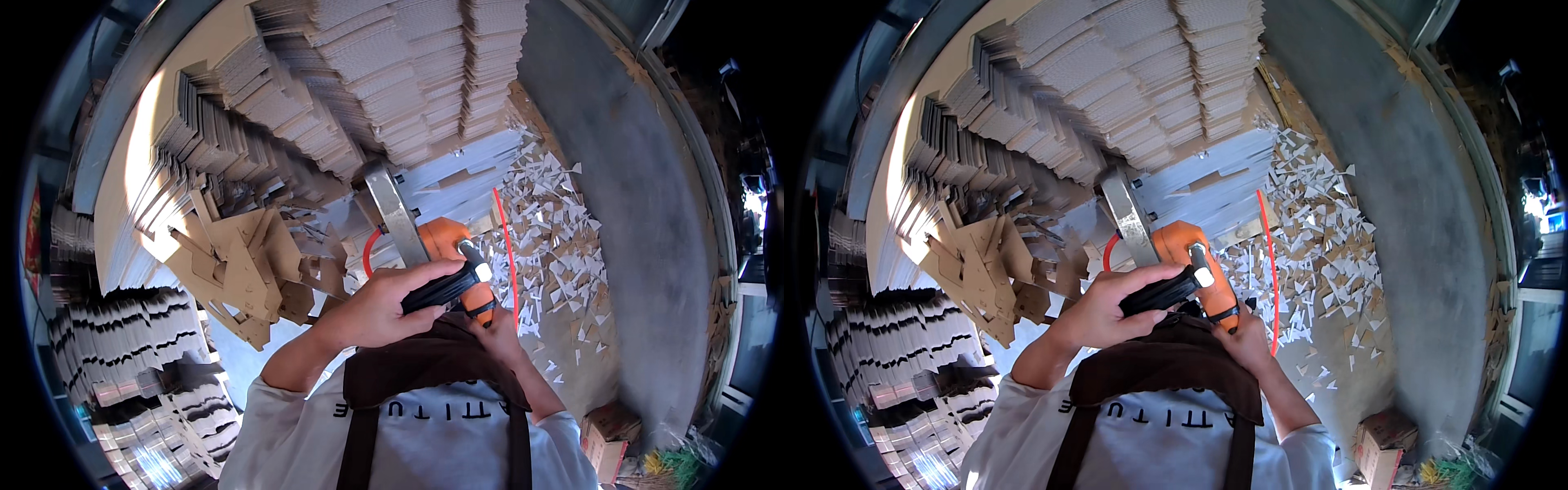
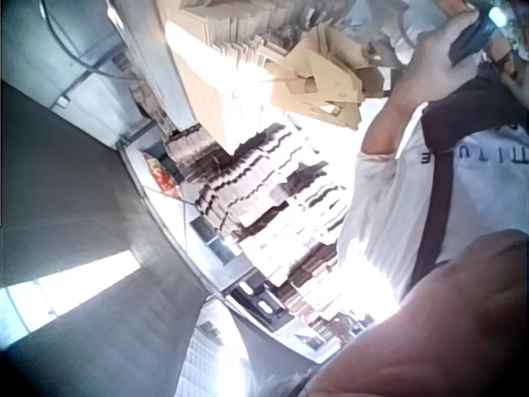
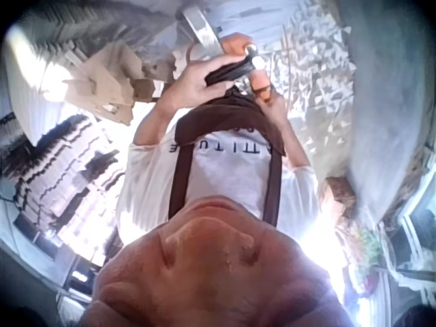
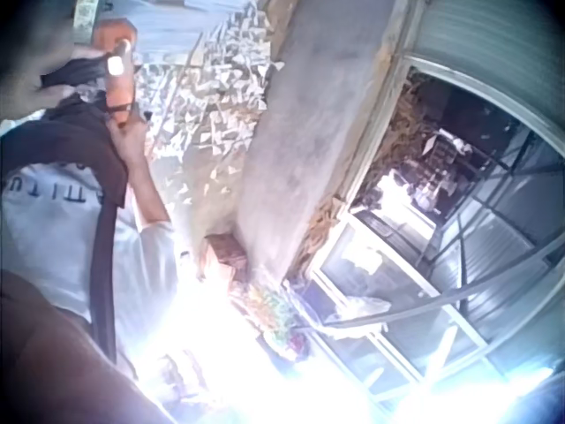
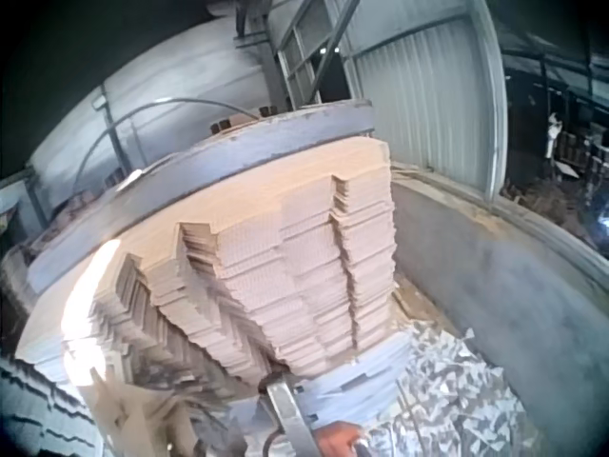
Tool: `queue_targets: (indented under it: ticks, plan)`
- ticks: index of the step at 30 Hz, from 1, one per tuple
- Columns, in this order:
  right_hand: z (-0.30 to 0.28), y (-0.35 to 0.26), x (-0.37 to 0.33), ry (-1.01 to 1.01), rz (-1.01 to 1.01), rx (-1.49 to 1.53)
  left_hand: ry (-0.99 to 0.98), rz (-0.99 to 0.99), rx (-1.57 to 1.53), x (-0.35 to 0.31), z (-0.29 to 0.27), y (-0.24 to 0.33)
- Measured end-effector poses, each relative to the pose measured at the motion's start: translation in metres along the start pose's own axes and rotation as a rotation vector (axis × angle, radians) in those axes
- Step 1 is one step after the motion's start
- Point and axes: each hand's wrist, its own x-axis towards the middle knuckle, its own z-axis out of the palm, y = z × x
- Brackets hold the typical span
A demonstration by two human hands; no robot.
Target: The person uses a handheld power saw to cut a stack of flat cardboard sheets. They guide the saw along the edge of the stack, producing small cardboard shavings that fall to the floor. The person adjusts their grip and position to continue cutting through the material.
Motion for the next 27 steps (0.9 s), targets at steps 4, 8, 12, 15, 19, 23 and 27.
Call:
queue_targets:
  ticks: [4, 8, 12, 15, 19, 23, 27]
  plan:
    - [0.005, 0.013, 0.002, 0.007, 0.01, -0.021, -0.03, -0.036, -0.022, 0.004, 0.002, -0.011]
    - [0.009, 0.02, -0.001, 0.025, -0.022, 0.047, -0.034, -0.039, -0.013, 0.004, 0.004, -0.01]
    - [-0.001, 0.004, 0.002, 0.02, -0.028, -0.022, -0.01, -0.03, -0.022, 0.003, 0.003, -0.004]
    - [0.003, 0.012, 0.004, 0.032, 0.01, -0.075, -0.014, -0.049, -0.027, 0.005, 0.005, -0.021]
    - [-0.003, 0.005, -0.004, 0.03, 0.024, -0.076, -0.022, -0.072, -0.044, 0.005, 0.008, -0.017]
    - [-0.004, -0.001, 0.0, 0.021, 0.055, -0.142, -0.019, -0.094, -0.077, 0.003, 0.006, -0.023]
    - [-0.001, 0.012, 0.003, 0.022, 0.06, -0.04, 0.003, -0.052, -0.07, 0.006, 0.012, -0.021]
